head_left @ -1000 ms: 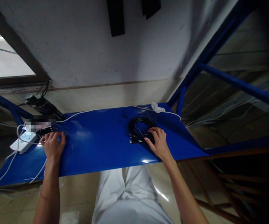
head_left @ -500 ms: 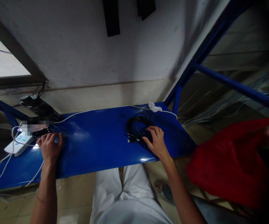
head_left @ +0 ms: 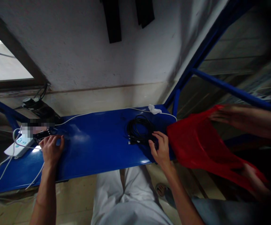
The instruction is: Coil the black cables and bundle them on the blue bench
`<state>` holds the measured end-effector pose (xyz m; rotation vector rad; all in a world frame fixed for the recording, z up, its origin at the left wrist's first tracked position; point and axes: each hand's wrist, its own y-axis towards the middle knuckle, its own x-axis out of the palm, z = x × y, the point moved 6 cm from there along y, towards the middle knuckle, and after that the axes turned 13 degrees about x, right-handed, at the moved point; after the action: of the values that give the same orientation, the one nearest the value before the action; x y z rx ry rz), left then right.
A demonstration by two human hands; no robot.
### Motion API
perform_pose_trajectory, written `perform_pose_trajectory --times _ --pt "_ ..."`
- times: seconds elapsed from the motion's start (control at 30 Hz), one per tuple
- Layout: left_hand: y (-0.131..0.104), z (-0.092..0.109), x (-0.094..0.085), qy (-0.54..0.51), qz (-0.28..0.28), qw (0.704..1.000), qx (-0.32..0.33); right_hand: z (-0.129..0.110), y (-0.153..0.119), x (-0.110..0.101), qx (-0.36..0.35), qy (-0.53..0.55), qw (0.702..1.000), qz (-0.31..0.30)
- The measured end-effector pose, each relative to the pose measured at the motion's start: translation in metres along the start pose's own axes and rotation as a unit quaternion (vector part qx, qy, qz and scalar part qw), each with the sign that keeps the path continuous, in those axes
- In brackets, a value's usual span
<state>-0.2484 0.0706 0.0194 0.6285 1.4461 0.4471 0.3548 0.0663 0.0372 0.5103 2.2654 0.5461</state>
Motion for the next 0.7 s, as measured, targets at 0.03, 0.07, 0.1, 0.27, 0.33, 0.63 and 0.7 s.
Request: perform_pose_trajectory --times 0.03,0.07,0.1,0.27,0.33,0.63,0.7 --pt "0.0 0.0 0.0 0.001 -0.002 1.0 0.002 0.001 -0.005 -0.007 0.034 0.026 0.999 0.021" --pt "0.0 0.0 0.001 0.001 -0.004 1.0 0.004 0.003 -0.01 -0.015 0.074 0.055 0.995 0.038" --pt "0.0 0.0 0.001 0.002 -0.005 1.0 0.005 0.006 -0.014 -0.022 0.117 0.084 0.988 0.049" --pt "0.0 0.001 0.0 -0.005 -0.002 1.0 0.008 0.028 -0.011 -0.051 0.265 0.17 0.946 0.075" --pt "0.0 0.001 0.0 -0.012 -0.001 1.0 0.007 0.041 -0.004 -0.055 0.291 0.152 0.941 0.083" --pt "0.003 0.004 -0.001 -0.003 -0.02 1.0 0.007 0.042 0.007 -0.063 0.284 0.07 0.953 0.075" --pt "0.002 0.003 0.0 -0.002 -0.026 1.0 0.002 0.043 0.01 -0.068 0.306 0.085 0.945 0.082"
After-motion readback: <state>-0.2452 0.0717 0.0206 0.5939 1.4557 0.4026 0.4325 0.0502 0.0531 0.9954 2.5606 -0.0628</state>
